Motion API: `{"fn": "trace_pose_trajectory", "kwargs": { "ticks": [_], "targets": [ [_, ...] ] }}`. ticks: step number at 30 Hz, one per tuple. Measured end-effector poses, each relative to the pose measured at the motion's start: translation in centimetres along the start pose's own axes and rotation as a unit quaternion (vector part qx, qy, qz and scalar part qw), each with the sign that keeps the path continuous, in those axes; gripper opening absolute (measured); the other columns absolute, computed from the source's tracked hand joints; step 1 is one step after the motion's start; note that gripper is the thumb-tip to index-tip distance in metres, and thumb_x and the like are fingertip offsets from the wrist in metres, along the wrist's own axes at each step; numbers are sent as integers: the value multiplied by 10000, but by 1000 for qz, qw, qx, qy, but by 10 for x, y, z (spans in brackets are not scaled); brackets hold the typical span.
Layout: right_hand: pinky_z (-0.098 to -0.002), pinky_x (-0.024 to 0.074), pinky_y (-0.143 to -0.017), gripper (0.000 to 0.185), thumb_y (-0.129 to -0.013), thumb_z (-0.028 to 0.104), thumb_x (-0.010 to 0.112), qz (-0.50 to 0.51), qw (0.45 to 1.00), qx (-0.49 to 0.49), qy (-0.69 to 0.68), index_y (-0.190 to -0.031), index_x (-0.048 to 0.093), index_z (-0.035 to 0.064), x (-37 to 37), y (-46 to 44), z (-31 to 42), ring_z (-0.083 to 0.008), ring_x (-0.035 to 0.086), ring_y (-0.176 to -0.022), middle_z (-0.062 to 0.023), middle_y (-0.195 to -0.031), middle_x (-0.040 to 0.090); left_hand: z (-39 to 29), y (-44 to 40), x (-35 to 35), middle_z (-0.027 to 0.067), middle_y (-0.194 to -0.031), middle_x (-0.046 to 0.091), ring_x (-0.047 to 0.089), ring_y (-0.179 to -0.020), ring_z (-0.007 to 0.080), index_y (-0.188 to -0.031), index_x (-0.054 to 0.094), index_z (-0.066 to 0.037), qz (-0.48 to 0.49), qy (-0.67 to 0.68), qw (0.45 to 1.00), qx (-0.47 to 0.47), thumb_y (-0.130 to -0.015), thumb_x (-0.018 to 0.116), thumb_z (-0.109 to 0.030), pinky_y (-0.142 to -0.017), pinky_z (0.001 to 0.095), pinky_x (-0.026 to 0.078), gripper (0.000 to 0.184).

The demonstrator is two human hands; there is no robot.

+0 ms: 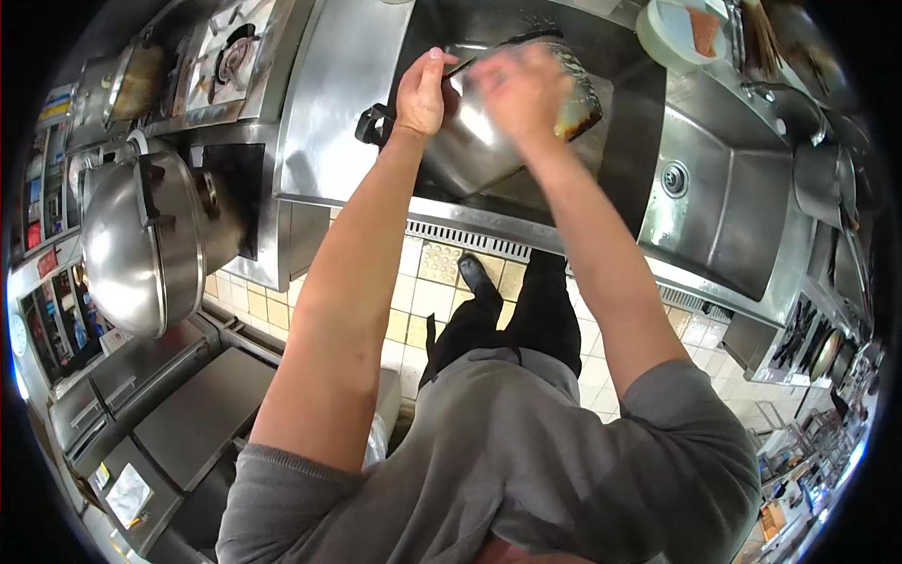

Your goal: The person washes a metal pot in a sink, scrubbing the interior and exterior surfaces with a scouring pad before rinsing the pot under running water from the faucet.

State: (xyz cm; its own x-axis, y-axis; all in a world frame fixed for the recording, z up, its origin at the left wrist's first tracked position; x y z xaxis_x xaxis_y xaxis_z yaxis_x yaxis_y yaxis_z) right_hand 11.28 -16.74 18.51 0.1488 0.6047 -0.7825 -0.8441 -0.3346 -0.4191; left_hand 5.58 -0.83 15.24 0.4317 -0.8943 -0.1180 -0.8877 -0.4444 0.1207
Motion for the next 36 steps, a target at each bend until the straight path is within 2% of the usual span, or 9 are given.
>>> {"fn": "trace_pose_trajectory", "kwargs": {
  "ticks": [2, 3, 4, 7, 9, 12, 15, 20, 36],
  "targets": [
    [-538, 408, -919, 152, -809, 404, 786, 73, 966, -246, -2, -830, 765, 255, -11, 54, 23, -341, 584, -1057, -70, -1113, 649, 10, -7, -1, 27, -789, 633, 565, -745, 122, -1069, 723, -12, -61, -67, 994, 67, -1094, 441, -535, -668, 304, 445, 595],
    [-536, 406, -925, 145, -815, 402, 781, 56, 969, -231, -62, -842, 771, 260, -22, 59, 11, -338, 582, -1065, -65, -1113, 656, 7, -7, 1, 12, -791, 635, 578, -760, 123, -1043, 720, -4, -90, -100, 980, 149, -1096, 452, -515, -693, 317, 480, 579],
    [-533, 404, -931, 140, -820, 401, 776, 45, 968, -215, -124, -855, 778, 265, -32, 63, -7, -335, 580, -1073, -60, -1112, 662, -1, 1, 4, 78, -866, 722, 674, -818, 213, -1071, 721, -26, -44, -206, 977, 40, -1047, 525, -547, -788, 384, 532, 558],
    [-558, 463, -891, 202, -884, 418, 764, -21, 979, 94, -178, -902, 787, 218, -2, 10, -151, -373, 612, -1030, -132, -1033, 670, -28, 13, 32, 210, -941, 740, 692, -933, 449, -997, 718, -80, -109, -455, 883, 28, -892, 675, -600, -815, 521, 530, 532],
    [-564, 484, -873, 235, -904, 428, 760, 12, 942, 248, -224, -909, 787, 195, 25, 15, -221, -392, 625, -994, -161, -1008, 669, -24, 11, 38, 185, -843, 732, 698, -856, 446, -856, 678, -69, -133, -463, 876, 13, -890, 659, -605, -759, 530, 534, 538],
    [-543, 512, -865, 247, -927, 419, 743, -4, 965, 209, -156, -886, 783, 178, -6, 26, -182, -394, 655, -947, -183, -1042, 685, -28, 5, 44, 180, -799, 716, 692, -815, 441, -795, 651, -61, -159, -470, 868, -1, -894, 675, -587, -730, 532, 525, 536],
    [-557, 429, -956, 155, -821, 438, 799, 58, 974, -120, -184, -931, 821, 331, -49, 50, -81, -330, 605, -1103, -87, -1075, 676, -25, 4, 45, 201, -755, 689, 670, -757, 439, -834, 656, -37, -142, -470, 871, 15, -943, 653, -554, -700, 501, 507, 528],
    [-564, 414, -1018, 295, -898, 536, 712, 92, 972, 72, -204, -1113, 805, 356, 2, -15, -197, -396, 567, -1210, -153, -1209, 644, -15, 1, 44, 239, -733, 646, 629, -705, 415, -843, 642, 6, -159, -460, 873, 38, -949, 661, -546, -677, 483, 486, 562],
    [-494, 392, -992, 116, -914, 398, 715, 125, 963, -103, -216, -910, 826, 363, -46, 28, -139, -322, 552, -1173, -102, -1160, 631, -9, -9, 41, 226, -773, 684, 666, -735, 412, -874, 676, -25, -175, -462, 869, 43, -960, 647, -508, -689, 476, 508, 491]
  ]
}}
Point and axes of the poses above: each hand's wrist, its own y-axis away from the middle knuckle, its own x-axis out of the palm, z = x × y, the point moved 4 cm from there along -y, towards the middle knuckle
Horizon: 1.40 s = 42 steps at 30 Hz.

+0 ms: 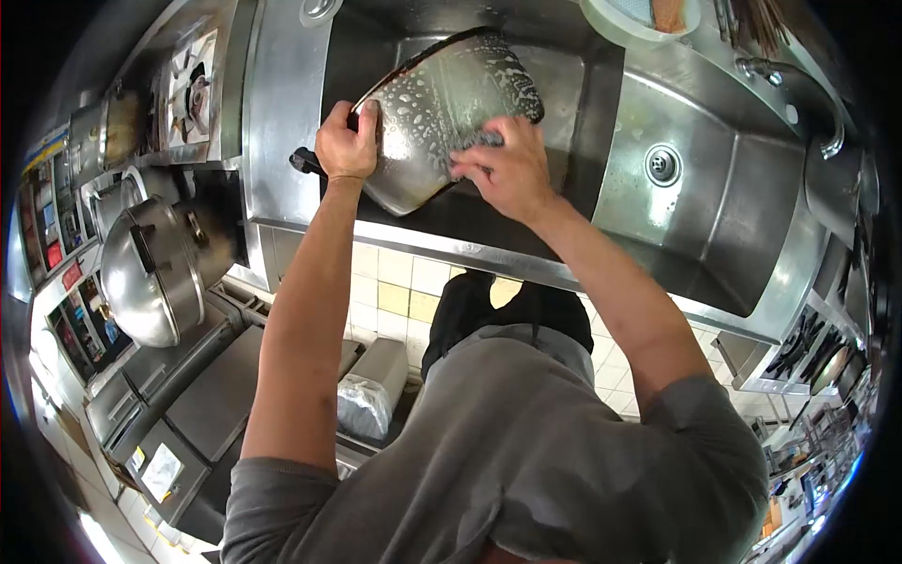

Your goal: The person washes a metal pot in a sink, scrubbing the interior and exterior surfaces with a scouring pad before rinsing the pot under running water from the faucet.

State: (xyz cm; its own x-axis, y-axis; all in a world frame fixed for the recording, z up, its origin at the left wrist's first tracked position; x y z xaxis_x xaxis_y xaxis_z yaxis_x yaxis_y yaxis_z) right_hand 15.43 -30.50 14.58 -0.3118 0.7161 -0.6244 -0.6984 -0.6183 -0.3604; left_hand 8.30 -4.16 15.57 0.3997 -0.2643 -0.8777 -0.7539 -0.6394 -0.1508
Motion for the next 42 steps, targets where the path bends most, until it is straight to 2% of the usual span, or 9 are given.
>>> {"fn": "trace_pose_trajectory", "kwargs": {
  "ticks": [6, 10, 14, 17, 25, 28, 36, 40, 42],
  "targets": [
    [-526, 408, -1018, 153, -931, 427, 691, -67, 989, 135, 4, -983, 826, 378, 18, -90, -45, -353, 562, -1208, -142, -1146, 645, 3, 8, -4, 178, -773, 721, 699, -785, 429, -917, 708, -63, 24, 3, 999, -25, -932, 651, -570, -727, 495, 533, 510],
    [-533, 421, -994, 176, -942, 449, 674, 10, 999, 36, -25, -974, 823, 362, -1, 20, -7, -357, 561, -1195, -137, -1153, 641, 8, 7, 0, 195, -762, 705, 695, -773, 431, -888, 688, -49, -6, 6, 1000, 1, -927, 672, -556, -704, 500, 522, 508],
    [-520, 396, -1001, 155, -934, 409, 675, 20, 1000, -3, -8, -910, 820, 358, 3, -39, -29, -338, 552, -1173, -105, -1151, 629, 3, 4, -1, 217, -756, 684, 678, -764, 443, -851, 649, -20, 12, -12, 1000, -11, -929, 675, -542, -692, 506, 507, 529],
    [-527, 387, -1005, 145, -927, 407, 676, -44, 987, 147, 40, -903, 816, 372, 14, -83, -54, -328, 551, -1159, -92, -1149, 621, 12, 14, -2, 231, -784, 694, 681, -770, 438, -892, 677, -17, 19, 1, 1000, -21, -937, 666, -522, -703, 499, 514, 507],
    [-520, 420, -967, 151, -916, 426, 698, -11, 1000, 27, -2, -876, 816, 342, 4, -11, -35, -342, 573, -1180, -123, -1200, 642, 0, 4, 0, 212, -764, 698, 691, -729, 384, -930, 700, -2, 6, 15, 1000, 10, -960, 661, -447, -693, 454, 523, 447],
    [-626, 475, -950, 306, -943, 525, 662, -41, 963, 249, -96, -1002, 810, 264, 35, -102, -122, -443, 600, -1173, -197, -1179, 660, -1, 9, -2, 215, -752, 686, 681, -713, 379, -913, 694, -4, 8, 32, 999, -3, -963, 660, -438, -682, 455, 515, 439],
    [-557, 440, -1031, 333, -937, 525, 673, -132, 961, 216, -108, -996, 804, 225, 16, 12, -68, -450, 564, -1233, -216, -1217, 657, 1, 7, 2, 190, -719, 669, 604, -640, 282, -876, 676, 3, -21, 46, 998, 46, -982, 660, -421, -644, 431, 497, 437],
    [-524, 479, -984, 335, -949, 502, 659, -122, 900, 408, -89, -965, 798, 198, 30, -33, -155, -434, 599, -1167, -198, -1056, 702, 19, 6, 9, 171, -679, 627, 557, -634, 234, -843, 641, 15, 14, 74, 997, 18, -1001, 649, -391, -629, 411, 478, 437],
    [-525, 480, -972, 335, -964, 490, 638, -48, 829, 479, -283, -947, 792, 193, 59, -31, -206, -428, 602, -1147, -200, -1070, 705, 14, 10, 5, 159, -679, 625, 550, -636, 219, -836, 636, 17, 18, 73, 997, 29, -1002, 652, -370, -626, 403, 475, 421]
  ]
}}
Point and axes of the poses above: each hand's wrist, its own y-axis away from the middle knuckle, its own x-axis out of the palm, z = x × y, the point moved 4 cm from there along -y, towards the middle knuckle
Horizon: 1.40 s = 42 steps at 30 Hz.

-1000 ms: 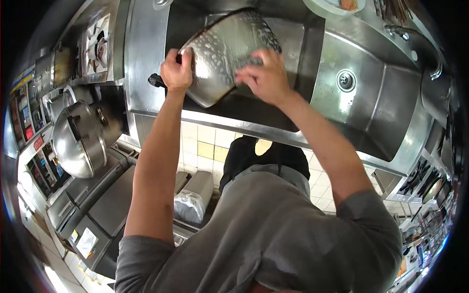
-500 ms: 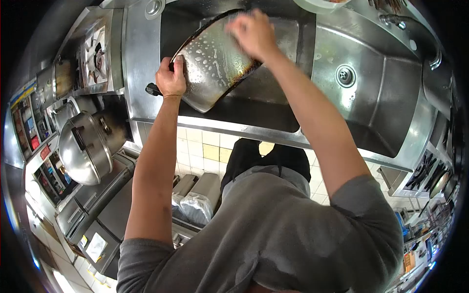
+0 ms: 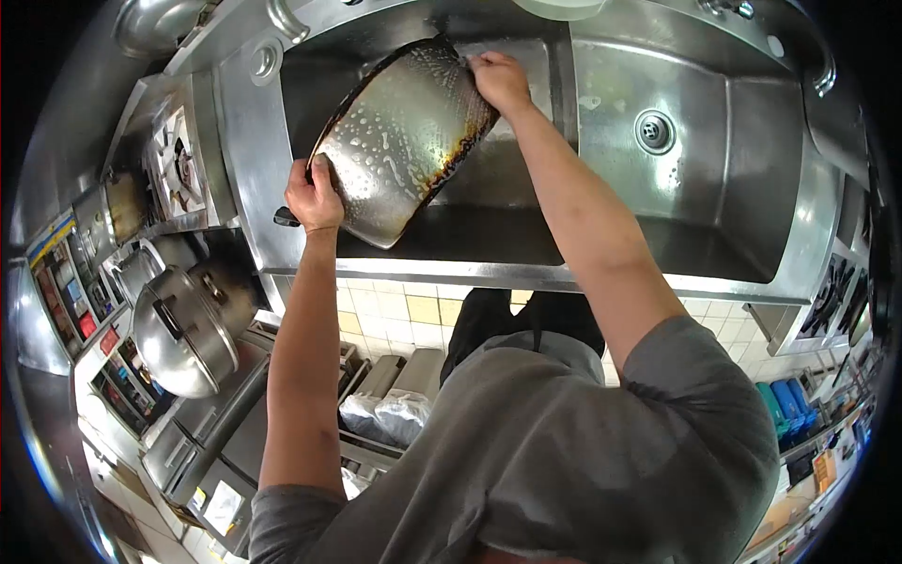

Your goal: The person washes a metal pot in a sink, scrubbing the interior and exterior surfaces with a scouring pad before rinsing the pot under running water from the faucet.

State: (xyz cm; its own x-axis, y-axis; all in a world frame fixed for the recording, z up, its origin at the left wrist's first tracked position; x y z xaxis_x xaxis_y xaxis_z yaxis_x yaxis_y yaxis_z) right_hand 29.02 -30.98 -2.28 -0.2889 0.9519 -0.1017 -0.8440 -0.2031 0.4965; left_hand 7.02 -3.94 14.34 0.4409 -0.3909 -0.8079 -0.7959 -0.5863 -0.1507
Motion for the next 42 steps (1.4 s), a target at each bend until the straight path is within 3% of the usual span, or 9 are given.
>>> {"fn": "trace_pose_trajectory", "kwargs": {
  "ticks": [8, 12, 17, 20, 24, 30, 34, 40, 42],
  "targets": [
    [-492, 487, -1022, 237, -881, 315, 785, -29, 912, -381, 149, -1050, 778, 150, 13, 137, 86, -363, 639, -1200, -131, -1247, 696, -17, -3, 4, 26, -645, 502, 433, -659, 116, -804, 568, 15, -18, 38, 999, 33, -1048, 606, -331, -576, 342, 381, 425],
    [-466, 521, -976, 262, -913, 376, 742, 65, 998, 1, 9, -1026, 789, 145, 11, -6, -5, -358, 660, -1140, -172, -1084, 733, -15, -2, -1, 138, -686, 646, 572, -638, 206, -872, 658, 17, -8, 19, 1000, 23, -1009, 632, -306, -626, 392, 480, 352],
    [-466, 503, -1016, 202, -902, 329, 758, -60, 859, -466, 205, -947, 784, 133, 40, 159, 124, -328, 632, -1234, -134, -1197, 718, -10, 3, -3, 97, -669, 630, 561, -630, 165, -867, 657, 21, -5, 9, 1000, 22, -1013, 626, -293, -599, 361, 466, 347],
    [-445, 526, -980, 205, -902, 335, 770, -9, 920, -381, 94, -939, 787, 134, 30, 88, 95, -333, 669, -1172, -125, -1105, 742, -5, -4, 3, 79, -650, 610, 545, -629, 154, -848, 630, 18, 4, 23, 1000, 13, -1032, 598, -344, -596, 370, 453, 408],
    [-432, 561, -910, 313, -967, 425, 695, 130, 987, 90, -29, -1000, 783, 126, 8, -33, -10, -319, 730, -987, -135, -1008, 772, -11, 0, 1, 99, -645, 596, 526, -617, 174, -835, 621, 14, -4, 11, 1000, 19, -1027, 602, -333, -588, 380, 443, 397],
    [-449, 551, -948, 133, -839, 292, 777, -35, 881, -435, 181, -878, 775, 165, 43, 152, 123, -340, 663, -1172, -102, -1153, 708, -3, -2, 2, 114, -669, 597, 517, -631, 188, -850, 618, 12, -4, -4, 1000, 18, -1028, 601, -311, -590, 373, 438, 369],
    [-491, 515, -1012, 136, -803, 283, 812, 21, 843, -499, 201, -875, 772, 174, 60, 169, 133, -377, 621, -1212, -97, -1284, 656, -4, -2, 4, 87, -653, 580, 496, -603, 168, -883, 632, 16, 7, 28, 999, 32, -1045, 579, -309, -555, 368, 418, 367],
    [-388, 500, -963, 273, -1026, 368, 643, 178, 984, 12, 5, -1097, 676, 106, 34, -87, -30, -268, 615, -1136, -114, -1135, 690, -9, -3, 4, 88, -655, 596, 530, -600, 183, -895, 634, 7, -9, 3, 999, 30, -1028, 585, -314, -570, 373, 429, 350],
    [-387, 487, -953, 315, -1051, 388, 579, 232, 970, -1, -80, -1128, 641, 89, 60, -129, -88, -237, 611, -1089, -128, -1124, 677, -8, -2, 3, 112, -675, 619, 557, -619, 204, -895, 641, 5, -3, -9, 1000, 14, -1019, 585, -302, -595, 387, 451, 336]
  ]
}}
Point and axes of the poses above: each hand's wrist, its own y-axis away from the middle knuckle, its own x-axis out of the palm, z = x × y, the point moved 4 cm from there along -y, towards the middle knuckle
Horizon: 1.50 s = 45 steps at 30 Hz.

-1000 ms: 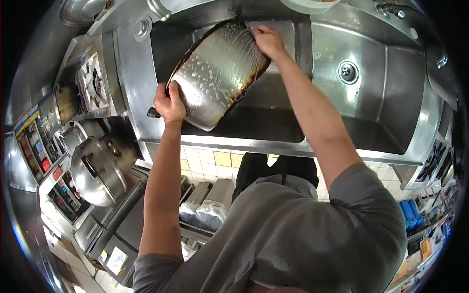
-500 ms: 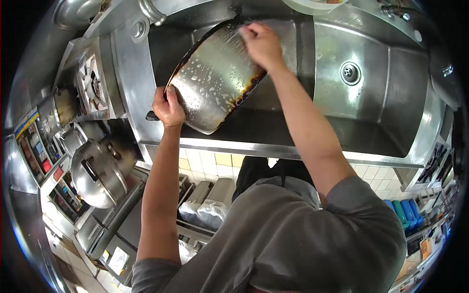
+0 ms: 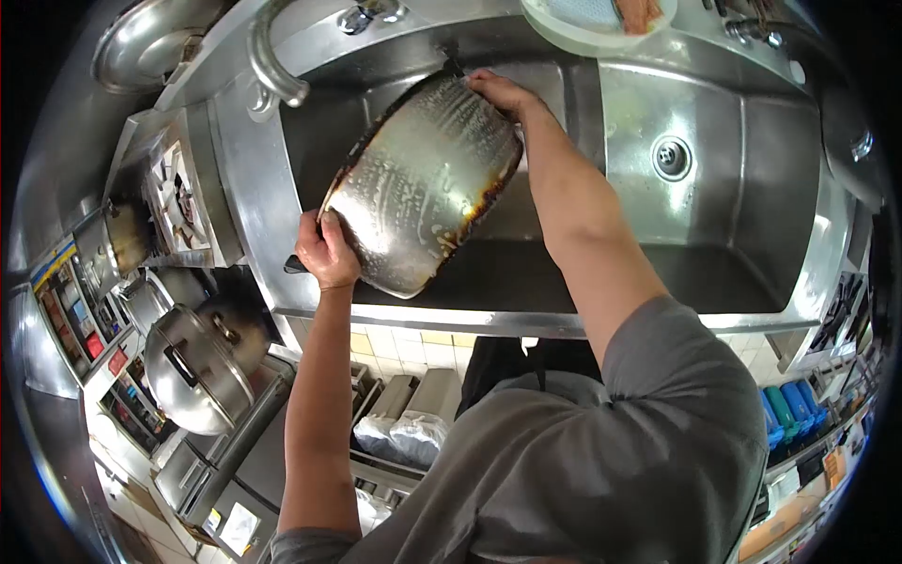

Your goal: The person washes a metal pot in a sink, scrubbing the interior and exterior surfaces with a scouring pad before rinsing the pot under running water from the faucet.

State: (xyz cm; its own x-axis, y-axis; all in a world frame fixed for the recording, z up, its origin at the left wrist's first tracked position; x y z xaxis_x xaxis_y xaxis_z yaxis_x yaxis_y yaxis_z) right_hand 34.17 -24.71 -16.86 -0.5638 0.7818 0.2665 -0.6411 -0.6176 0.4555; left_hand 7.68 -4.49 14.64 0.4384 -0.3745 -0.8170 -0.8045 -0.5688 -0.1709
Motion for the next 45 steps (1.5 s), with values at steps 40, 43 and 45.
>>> {"fn": "trace_pose_trajectory", "kwargs": {
  "ticks": [40, 43, 45],
  "targets": [
    [-451, 500, -1002, 218, -895, 304, 766, -193, 733, -397, 518, -1104, 774, 240, 238, 253, 222, -337, 595, -1212, -92, -1272, 644, -11, -8, -59, 192, -1018, 741, 680, -987, 439, -1183, 612, -113, 75, 17, 997, 0, -1022, 475, -252, -878, 543, 520, 253],
    [-491, 518, -1027, 284, -952, 339, 695, -302, 801, -276, 437, -1212, 755, 244, 138, 222, 180, -360, 604, -1236, -133, -1322, 644, 1, -8, -89, 185, -1021, 759, 700, -1052, 365, -1114, 733, -106, 205, -234, 937, 157, -1002, 575, -420, -928, 473, 540, 368],
    [-509, 521, -1006, 275, -955, 348, 683, -377, 752, -239, 485, -1199, 758, 246, 183, 247, 183, -370, 606, -1221, -132, -1314, 645, 41, -12, -107, 180, -1030, 762, 702, -1048, 363, -1051, 752, -94, 247, -142, 956, 63, -998, 578, -479, -927, 468, 539, 427]
  ]
}}
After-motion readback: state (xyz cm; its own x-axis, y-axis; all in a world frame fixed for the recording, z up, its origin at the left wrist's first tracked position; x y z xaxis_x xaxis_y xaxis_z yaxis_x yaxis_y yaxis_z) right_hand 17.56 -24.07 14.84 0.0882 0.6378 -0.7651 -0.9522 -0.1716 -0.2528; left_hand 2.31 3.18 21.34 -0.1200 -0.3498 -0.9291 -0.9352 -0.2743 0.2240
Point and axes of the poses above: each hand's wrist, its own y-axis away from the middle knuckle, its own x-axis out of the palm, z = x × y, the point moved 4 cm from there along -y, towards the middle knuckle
